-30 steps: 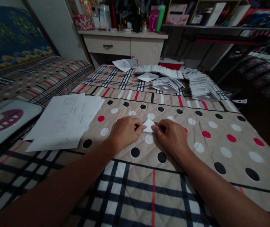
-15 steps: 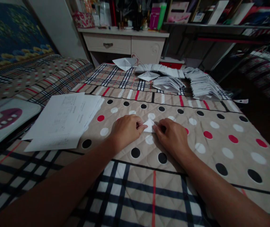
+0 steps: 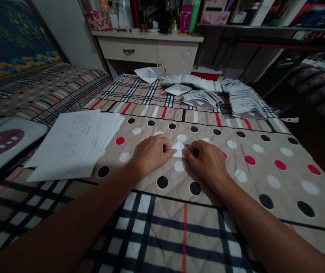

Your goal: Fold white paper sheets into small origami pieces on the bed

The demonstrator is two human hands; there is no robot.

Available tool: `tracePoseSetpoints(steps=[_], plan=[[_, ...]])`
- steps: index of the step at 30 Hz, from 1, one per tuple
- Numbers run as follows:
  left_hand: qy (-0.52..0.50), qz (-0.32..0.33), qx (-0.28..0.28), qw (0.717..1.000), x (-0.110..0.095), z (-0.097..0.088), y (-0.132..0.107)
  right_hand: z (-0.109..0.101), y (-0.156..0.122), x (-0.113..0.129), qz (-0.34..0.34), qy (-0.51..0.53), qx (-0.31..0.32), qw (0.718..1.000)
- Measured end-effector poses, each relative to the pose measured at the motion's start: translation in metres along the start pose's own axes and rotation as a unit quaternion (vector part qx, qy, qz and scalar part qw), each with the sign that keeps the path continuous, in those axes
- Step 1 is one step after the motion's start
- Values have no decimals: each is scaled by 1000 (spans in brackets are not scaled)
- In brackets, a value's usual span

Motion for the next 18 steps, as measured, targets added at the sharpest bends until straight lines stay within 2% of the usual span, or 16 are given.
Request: tracePoseSetpoints(steps=[12,18], plan=[[27,11,-2,1000,-2,1,0,-1,2,0,3,-15,-7,1000],[7,13,10,1000,0,0,1,-1,1,0,16,-7,-6,1000]])
Point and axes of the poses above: each hand's wrist, its own y-axis towards the middle knuckle, its own z-axis out of the palm, x = y × z, the point moved 1 cm from there along y, towards the middle knuckle, and after that the axes turned 11 degrees about -x, right-handed, at the moved point
